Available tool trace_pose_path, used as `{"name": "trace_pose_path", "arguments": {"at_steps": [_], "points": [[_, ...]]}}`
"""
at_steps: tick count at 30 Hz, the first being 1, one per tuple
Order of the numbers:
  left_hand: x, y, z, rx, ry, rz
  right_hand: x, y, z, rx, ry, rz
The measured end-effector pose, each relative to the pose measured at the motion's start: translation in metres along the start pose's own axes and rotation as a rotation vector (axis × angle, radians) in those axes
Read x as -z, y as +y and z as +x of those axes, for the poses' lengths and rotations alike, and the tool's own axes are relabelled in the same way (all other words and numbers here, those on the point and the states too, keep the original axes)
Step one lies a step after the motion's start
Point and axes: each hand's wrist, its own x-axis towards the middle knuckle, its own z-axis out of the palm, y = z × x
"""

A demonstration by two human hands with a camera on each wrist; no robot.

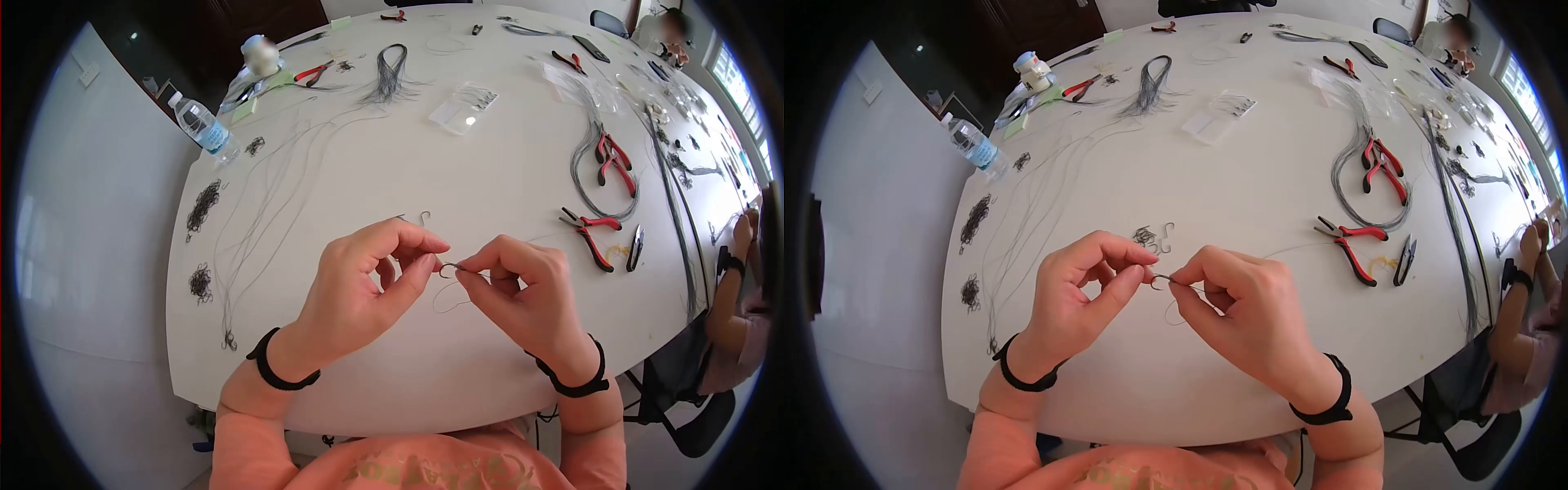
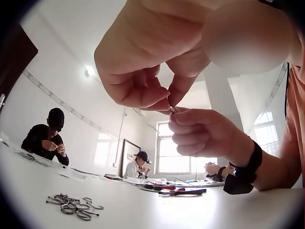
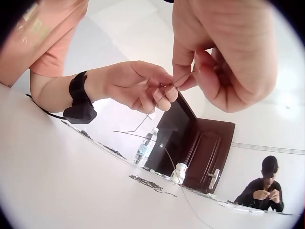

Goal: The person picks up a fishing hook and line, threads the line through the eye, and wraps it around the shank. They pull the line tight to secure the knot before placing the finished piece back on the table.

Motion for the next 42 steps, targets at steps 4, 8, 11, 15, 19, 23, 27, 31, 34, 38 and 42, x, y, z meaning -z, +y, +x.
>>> {"name": "trace_pose_path", "arguments": {"at_steps": [4,8,11,15,19,23,27,31,34,38,42], "points": [[-0.001,0.002,0.002,-0.078,0.018,0.1,-0.003,-0.001,0.0,0.006,0.037,0.001],[-0.005,-0.007,0.003,-0.213,0.04,0.195,-0.005,0.001,-0.002,0.014,0.048,-0.095],[-0.006,-0.009,0.0,-0.217,0.07,0.213,-0.005,-0.005,-0.002,-0.043,0.054,-0.12],[-0.012,-0.014,-0.001,-0.227,0.1,0.124,-0.007,0.001,-0.005,-0.017,0.051,-0.105],[-0.018,-0.021,0.0,-0.38,0.188,0.252,-0.005,0.004,-0.007,-0.028,0.077,-0.142],[-0.02,-0.019,-0.003,-0.448,0.2,0.367,-0.009,0.006,-0.009,-0.019,0.108,-0.191],[-0.021,-0.019,-0.003,-0.466,0.218,0.382,-0.008,0.009,-0.01,-0.04,0.118,-0.194],[-0.021,-0.018,-0.003,-0.448,0.206,0.334,-0.002,0.011,-0.013,-0.058,0.104,-0.163],[-0.02,-0.017,-0.003,-0.416,0.183,0.311,0.006,0.011,-0.014,-0.06,-0.039,-0.135],[-0.021,-0.017,-0.003,-0.373,0.154,0.257,0.007,0.011,-0.013,-0.098,-0.046,-0.047],[-0.02,-0.017,-0.002,-0.386,0.188,0.202,0.009,0.015,-0.014,-0.124,-0.002,-0.051]]}}
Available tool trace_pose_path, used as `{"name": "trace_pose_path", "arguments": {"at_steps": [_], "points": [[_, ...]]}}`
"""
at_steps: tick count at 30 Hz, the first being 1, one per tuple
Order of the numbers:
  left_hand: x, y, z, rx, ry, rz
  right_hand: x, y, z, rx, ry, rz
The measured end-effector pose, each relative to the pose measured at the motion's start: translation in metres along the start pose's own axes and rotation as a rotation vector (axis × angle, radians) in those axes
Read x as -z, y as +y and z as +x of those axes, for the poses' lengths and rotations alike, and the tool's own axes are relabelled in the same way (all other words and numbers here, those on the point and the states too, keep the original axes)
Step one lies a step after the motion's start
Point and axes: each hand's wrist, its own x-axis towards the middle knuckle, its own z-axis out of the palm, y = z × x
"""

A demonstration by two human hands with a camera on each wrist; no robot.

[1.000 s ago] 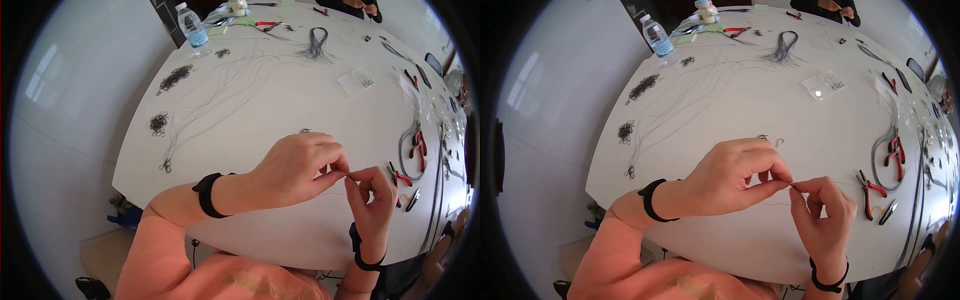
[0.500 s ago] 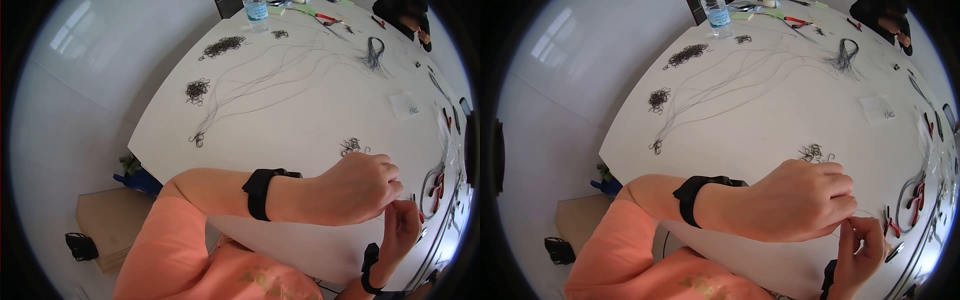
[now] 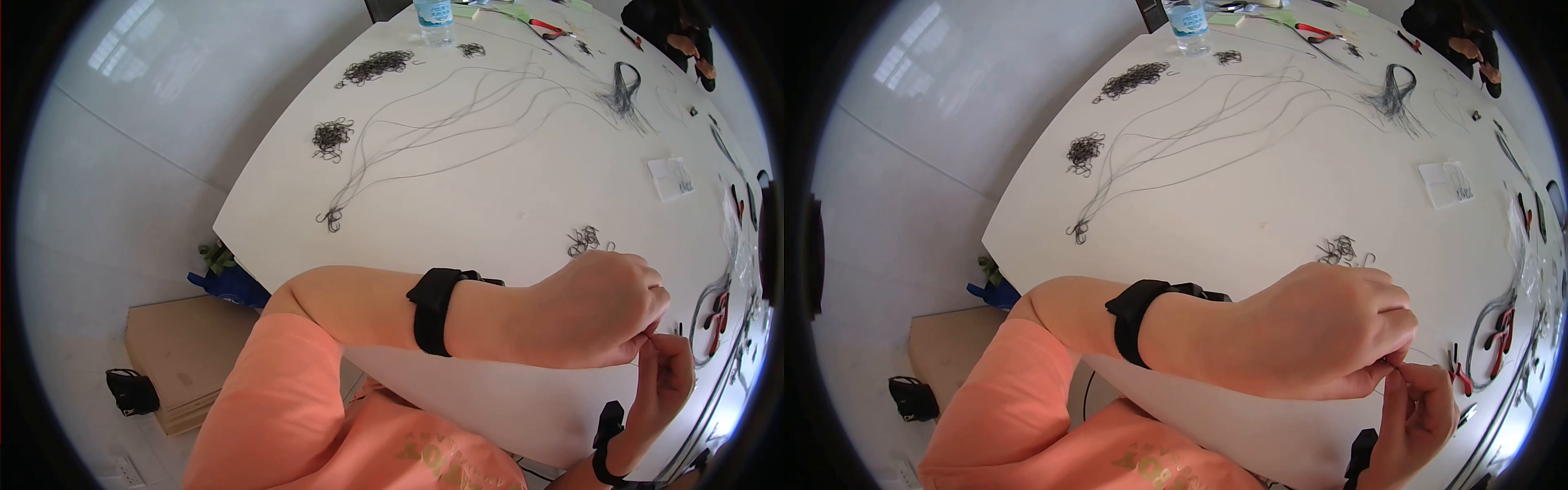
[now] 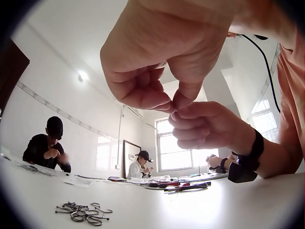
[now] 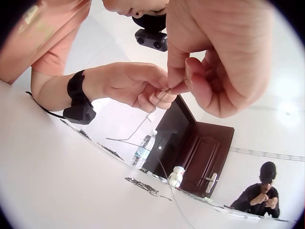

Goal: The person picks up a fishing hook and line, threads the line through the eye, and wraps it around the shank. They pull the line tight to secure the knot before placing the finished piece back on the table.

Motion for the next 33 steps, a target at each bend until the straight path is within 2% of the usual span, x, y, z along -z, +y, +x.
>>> {"name": "trace_pose_path", "arguments": {"at_steps": [2,3,5,11,18,20,21,22,23,24,26,31,33], "points": [[0.006,-0.001,0.002,0.112,-0.107,-0.161,0.001,-0.002,-0.001,0.031,-0.013,-0.017],[0.01,0.0,0.005,0.111,-0.109,-0.163,0.001,-0.004,-0.001,0.063,-0.028,-0.034],[0.018,0.001,0.009,0.316,-0.238,-0.419,0.002,-0.007,-0.002,0.054,-0.015,-0.017],[0.024,0.004,0.011,0.433,-0.275,-0.679,0.006,-0.01,-0.004,0.117,-0.019,0.043],[0.018,0.004,0.009,0.413,-0.236,-0.622,0.003,-0.006,-0.004,0.118,0.014,0.024],[0.015,0.003,0.008,0.283,-0.166,-0.431,0.006,-0.01,-0.001,0.132,-0.026,-0.032],[0.013,0.002,0.007,0.282,-0.165,-0.431,0.008,-0.011,0.0,0.146,-0.067,-0.088],[0.009,0.001,0.006,0.163,-0.085,-0.301,0.007,-0.011,0.0,0.147,-0.068,-0.089],[0.007,0.0,0.004,0.045,-0.004,-0.168,0.007,-0.011,-0.001,0.135,-0.041,-0.086],[0.006,0.0,0.003,0.045,-0.003,-0.164,0.006,-0.01,-0.002,0.124,-0.015,-0.081],[0.003,0.002,0.001,-0.085,0.018,0.012,0.001,-0.012,-0.001,0.14,0.029,-0.098],[0.007,0.018,0.003,-0.149,0.013,0.173,0.0,-0.02,-0.001,0.199,0.096,-0.135],[0.011,0.027,0.002,-0.174,0.008,0.223,0.002,-0.025,-0.004,0.198,0.066,-0.14]]}}
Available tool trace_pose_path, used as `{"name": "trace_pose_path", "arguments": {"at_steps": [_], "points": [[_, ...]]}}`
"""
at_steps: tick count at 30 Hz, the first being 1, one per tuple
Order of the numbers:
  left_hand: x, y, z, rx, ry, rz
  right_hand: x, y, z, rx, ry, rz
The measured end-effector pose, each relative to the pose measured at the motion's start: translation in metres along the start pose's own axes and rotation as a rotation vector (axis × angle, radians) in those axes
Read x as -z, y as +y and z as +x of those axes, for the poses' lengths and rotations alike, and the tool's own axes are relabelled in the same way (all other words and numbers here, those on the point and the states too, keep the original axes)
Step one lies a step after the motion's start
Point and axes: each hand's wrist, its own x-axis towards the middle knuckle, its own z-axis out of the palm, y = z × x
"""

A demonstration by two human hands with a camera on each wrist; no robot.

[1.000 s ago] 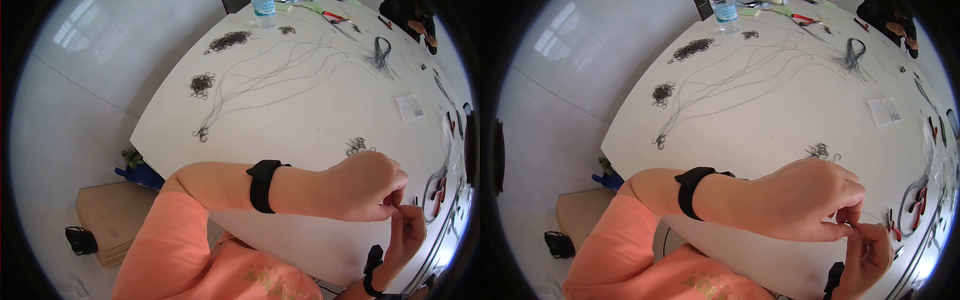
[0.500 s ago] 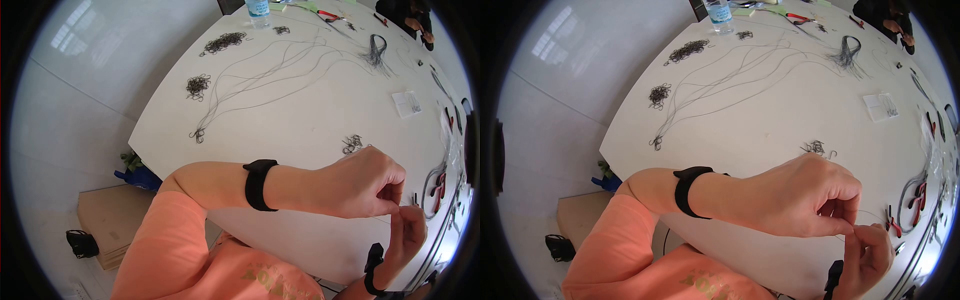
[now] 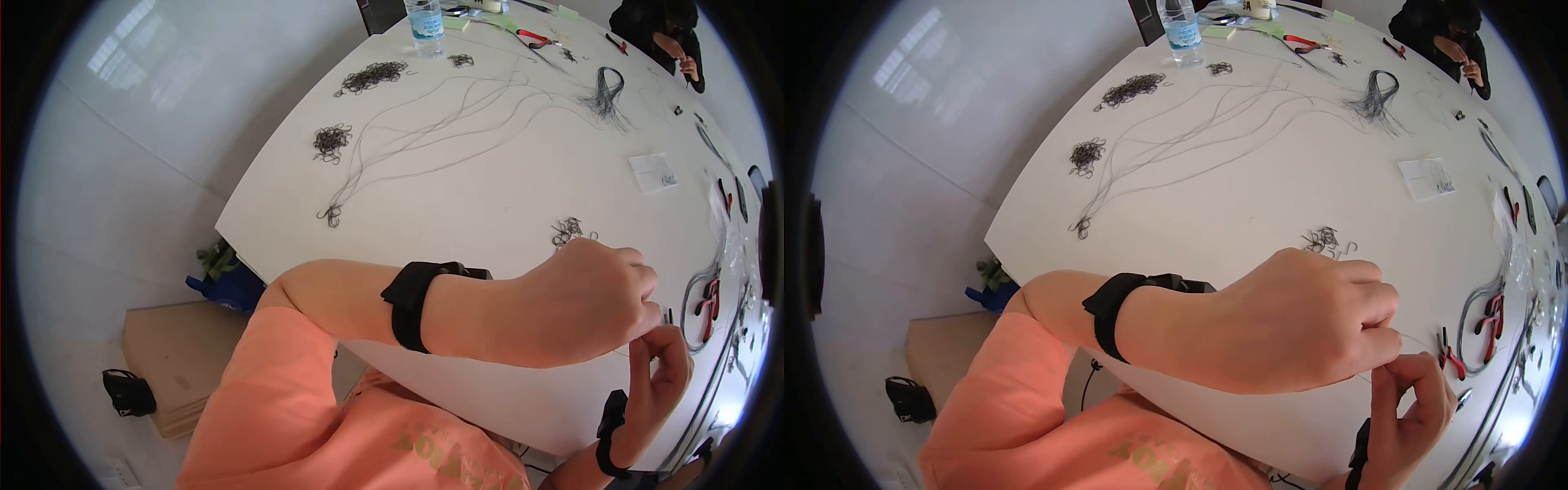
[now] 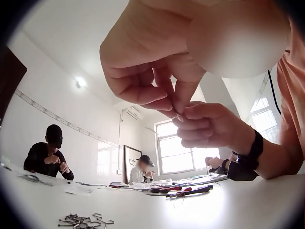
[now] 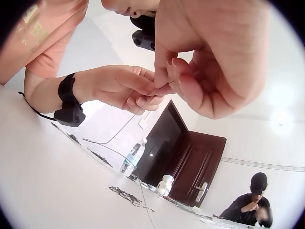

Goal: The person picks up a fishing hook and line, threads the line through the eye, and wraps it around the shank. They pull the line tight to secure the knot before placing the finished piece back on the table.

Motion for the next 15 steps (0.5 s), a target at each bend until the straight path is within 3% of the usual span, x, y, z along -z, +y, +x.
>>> {"name": "trace_pose_path", "arguments": {"at_steps": [1,3,6,10,11,12,14,15], "points": [[0.006,0.005,0.0,-0.019,-0.058,0.056,0.004,-0.003,-0.001,0.003,-0.004,0.003],[0.015,0.012,-0.005,-0.037,-0.118,0.119,0.016,-0.013,-0.002,0.079,-0.212,-0.128],[0.027,0.026,-0.024,0.007,-0.144,0.13,0.017,-0.035,-0.01,0.043,-0.272,-0.113],[0.067,0.035,-0.073,0.392,-0.251,0.124,0.043,-0.046,-0.018,0.063,-0.502,-0.194],[0.079,0.034,-0.088,0.482,-0.263,0.149,0.056,-0.052,-0.005,0.173,-0.655,-0.114],[0.092,0.034,-0.101,0.573,-0.275,0.175,0.066,-0.054,-0.004,0.169,-0.654,-0.118],[0.12,0.036,-0.122,0.904,-0.298,0.186,0.083,-0.053,-0.006,0.029,-0.752,-0.221],[0.132,0.032,-0.137,0.974,-0.234,0.206,0.09,-0.053,-0.004,-0.053,-0.771,-0.245]]}}
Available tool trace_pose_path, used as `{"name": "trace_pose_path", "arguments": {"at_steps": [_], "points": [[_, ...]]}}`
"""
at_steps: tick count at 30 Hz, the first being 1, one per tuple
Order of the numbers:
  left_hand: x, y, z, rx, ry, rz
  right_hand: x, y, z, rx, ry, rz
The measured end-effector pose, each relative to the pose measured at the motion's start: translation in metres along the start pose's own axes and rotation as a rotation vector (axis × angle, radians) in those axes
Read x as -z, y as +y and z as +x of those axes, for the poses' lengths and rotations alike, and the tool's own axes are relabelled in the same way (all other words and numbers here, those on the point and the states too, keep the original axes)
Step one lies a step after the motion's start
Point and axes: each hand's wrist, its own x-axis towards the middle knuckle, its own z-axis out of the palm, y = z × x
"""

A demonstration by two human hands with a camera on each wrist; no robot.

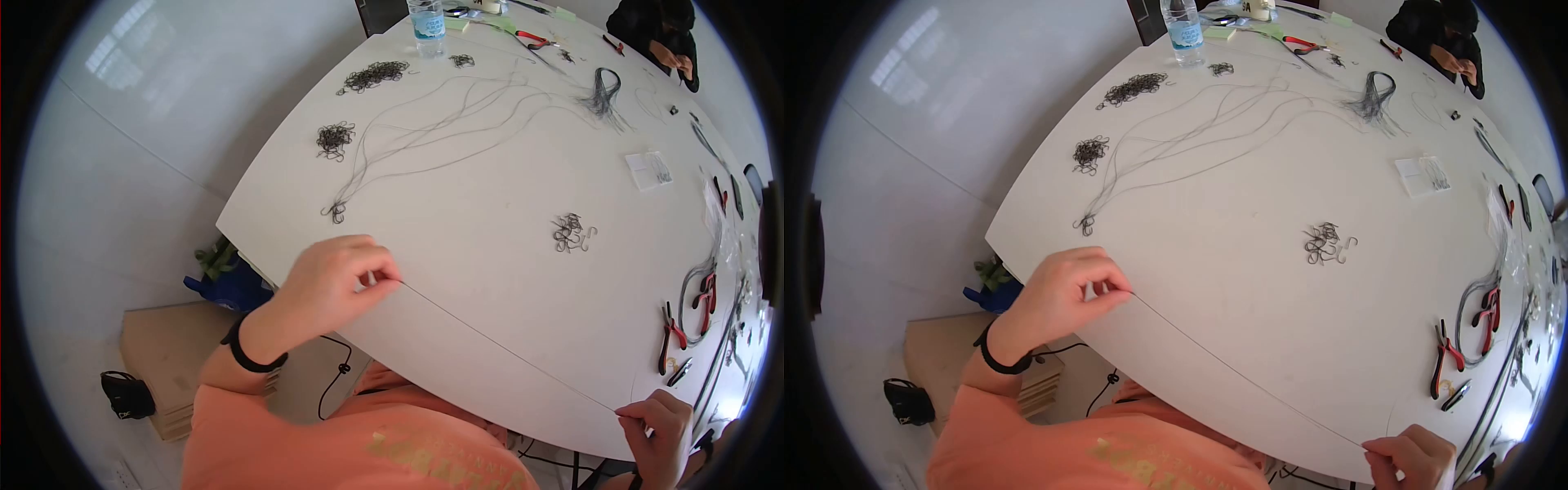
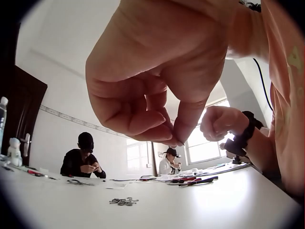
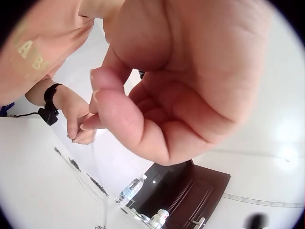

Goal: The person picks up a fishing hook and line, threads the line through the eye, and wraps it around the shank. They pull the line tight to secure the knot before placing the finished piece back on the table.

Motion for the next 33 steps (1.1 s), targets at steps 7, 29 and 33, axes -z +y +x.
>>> {"name": "trace_pose_path", "arguments": {"at_steps": [7,29,33], "points": [[0.03,-0.08,-0.01,0.343,0.271,-0.099,0.03,0.076,0.019,-0.243,0.22,-0.11],[0.029,-0.082,0.006,0.414,0.274,0.091,-0.014,0.019,0.176,0.221,0.146,-0.373],[0.032,-0.076,0.007,0.391,0.239,0.206,-0.023,0.006,0.125,0.112,0.016,-0.282]]}}
